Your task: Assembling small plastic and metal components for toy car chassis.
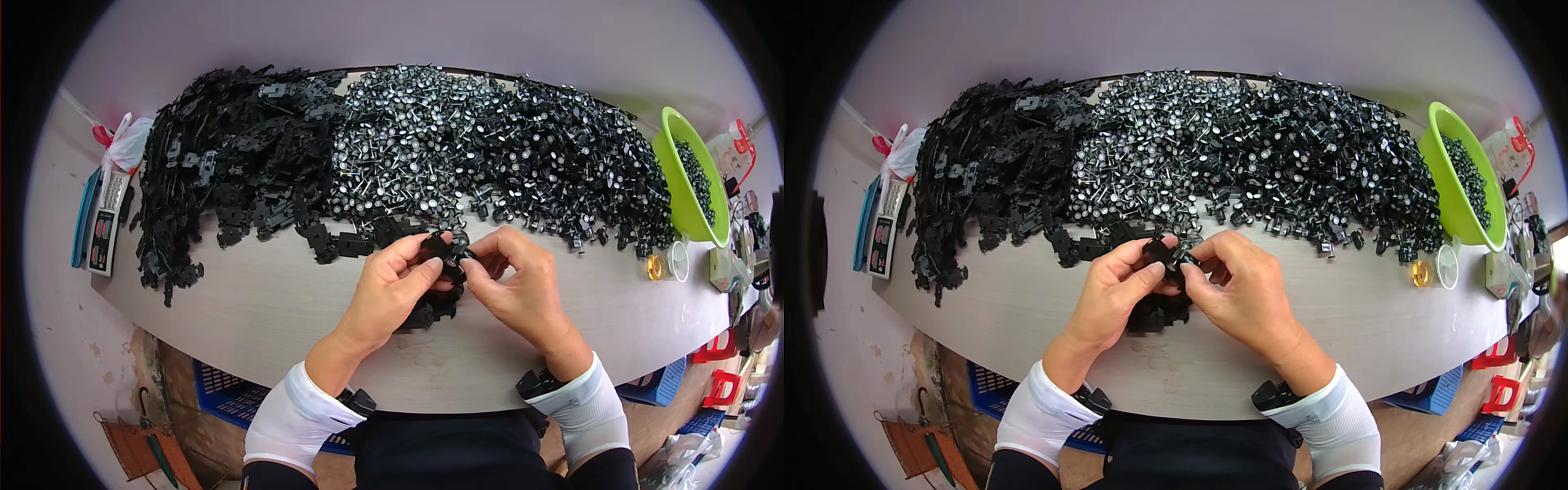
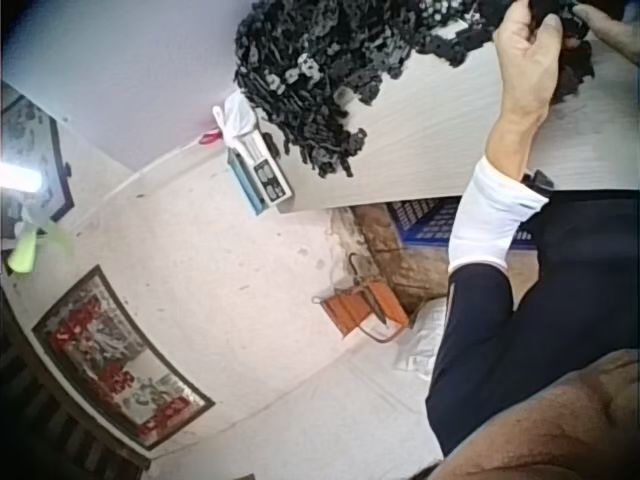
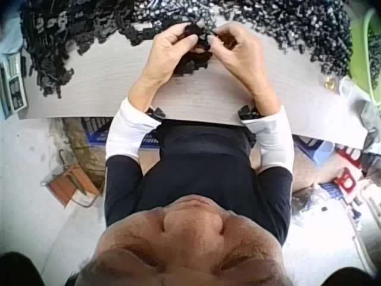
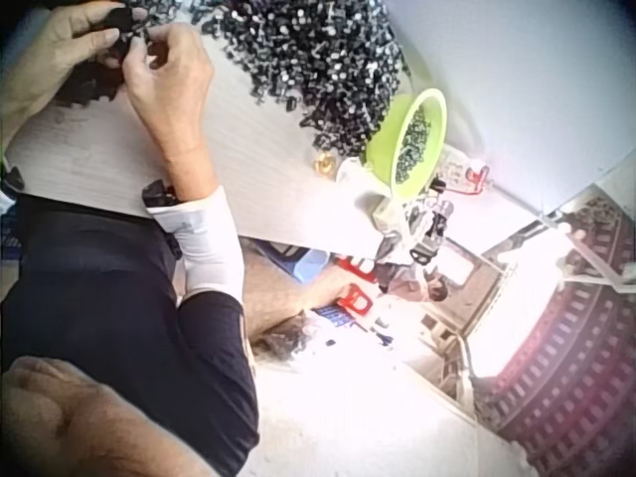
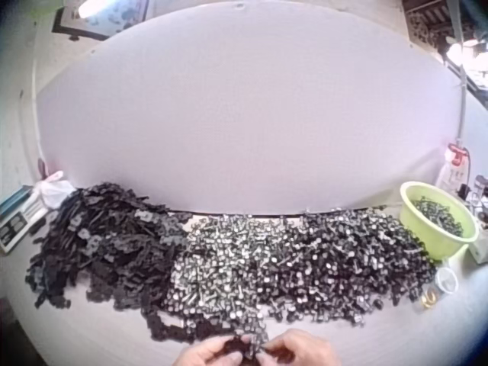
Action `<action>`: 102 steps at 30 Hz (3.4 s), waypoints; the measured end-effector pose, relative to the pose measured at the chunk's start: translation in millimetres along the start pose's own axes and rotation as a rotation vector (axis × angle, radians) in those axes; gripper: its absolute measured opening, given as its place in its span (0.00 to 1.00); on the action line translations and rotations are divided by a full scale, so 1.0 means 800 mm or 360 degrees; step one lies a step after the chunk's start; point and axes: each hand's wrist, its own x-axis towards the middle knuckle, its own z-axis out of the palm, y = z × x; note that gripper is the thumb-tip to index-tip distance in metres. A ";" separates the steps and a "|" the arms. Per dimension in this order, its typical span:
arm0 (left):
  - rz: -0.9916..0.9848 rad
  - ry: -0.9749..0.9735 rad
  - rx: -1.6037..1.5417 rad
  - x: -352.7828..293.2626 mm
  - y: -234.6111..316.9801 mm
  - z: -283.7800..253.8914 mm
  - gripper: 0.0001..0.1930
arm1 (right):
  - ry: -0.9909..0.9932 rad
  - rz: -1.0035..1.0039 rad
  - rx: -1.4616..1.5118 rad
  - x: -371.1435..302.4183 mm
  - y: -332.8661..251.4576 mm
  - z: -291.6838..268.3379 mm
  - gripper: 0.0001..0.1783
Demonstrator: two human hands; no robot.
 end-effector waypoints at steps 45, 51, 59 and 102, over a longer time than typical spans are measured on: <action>0.0029 0.0250 -0.0228 0.005 0.009 -0.006 0.12 | -0.0132 0.0429 0.0189 0.032 0.045 -0.016 0.05; -0.0011 0.0214 -0.0293 0.007 0.011 -0.005 0.11 | 0.0033 -0.0022 -0.0036 0.032 0.032 -0.020 0.07; -0.0035 0.0244 -0.0359 0.005 0.007 -0.005 0.10 | -0.0101 -0.0385 -0.0088 0.011 -0.001 -0.005 0.08; 0.0341 0.0206 0.1245 -0.062 0.066 -0.028 0.25 | -0.0559 0.0299 -0.0069 0.006 0.014 -0.011 0.11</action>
